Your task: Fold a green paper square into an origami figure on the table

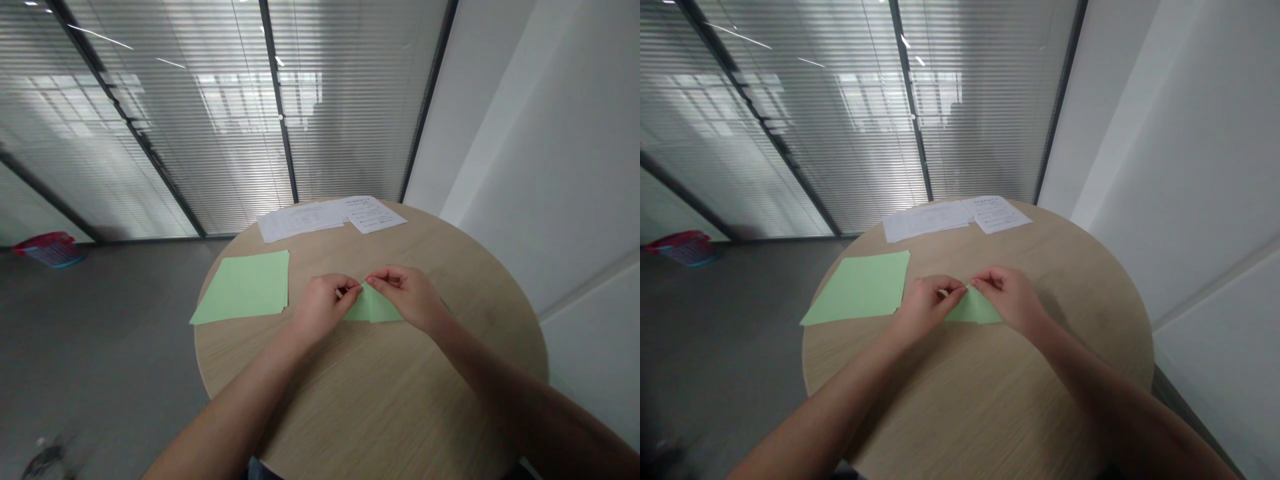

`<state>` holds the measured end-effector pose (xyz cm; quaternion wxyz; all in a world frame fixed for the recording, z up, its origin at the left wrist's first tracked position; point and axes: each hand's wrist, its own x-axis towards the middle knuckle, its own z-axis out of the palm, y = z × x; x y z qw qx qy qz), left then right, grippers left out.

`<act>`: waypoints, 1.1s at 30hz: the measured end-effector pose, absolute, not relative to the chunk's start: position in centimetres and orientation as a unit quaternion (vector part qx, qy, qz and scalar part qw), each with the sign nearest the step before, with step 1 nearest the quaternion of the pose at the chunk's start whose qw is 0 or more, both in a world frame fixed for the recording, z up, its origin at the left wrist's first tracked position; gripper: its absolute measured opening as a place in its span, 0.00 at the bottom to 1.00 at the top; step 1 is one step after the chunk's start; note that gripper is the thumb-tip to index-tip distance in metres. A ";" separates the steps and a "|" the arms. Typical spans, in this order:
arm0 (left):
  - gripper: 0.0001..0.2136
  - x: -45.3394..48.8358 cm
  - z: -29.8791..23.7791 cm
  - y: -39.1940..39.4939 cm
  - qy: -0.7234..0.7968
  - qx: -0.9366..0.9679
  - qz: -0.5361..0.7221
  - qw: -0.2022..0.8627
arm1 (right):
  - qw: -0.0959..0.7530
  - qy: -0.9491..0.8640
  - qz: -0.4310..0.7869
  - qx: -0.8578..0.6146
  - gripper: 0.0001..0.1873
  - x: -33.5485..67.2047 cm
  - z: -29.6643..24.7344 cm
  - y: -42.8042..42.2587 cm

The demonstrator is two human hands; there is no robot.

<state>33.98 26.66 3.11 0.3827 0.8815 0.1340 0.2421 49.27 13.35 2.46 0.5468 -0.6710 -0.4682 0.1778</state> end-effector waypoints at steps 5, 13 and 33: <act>0.09 33.8 3.2 27.4 0.143 0.900 0.220 0.349 | 0.568 -0.424 0.109 -0.697 0.17 51.2 2.8 12.8; 0.08 33.5 2.9 29.8 0.164 0.932 0.194 0.260 | 0.605 -0.326 0.037 -0.725 0.21 56.1 2.9 11.7; 0.16 35.2 1.8 28.0 0.220 0.557 0.162 0.784 | 0.707 -0.315 0.266 -0.575 0.23 56.8 2.8 11.4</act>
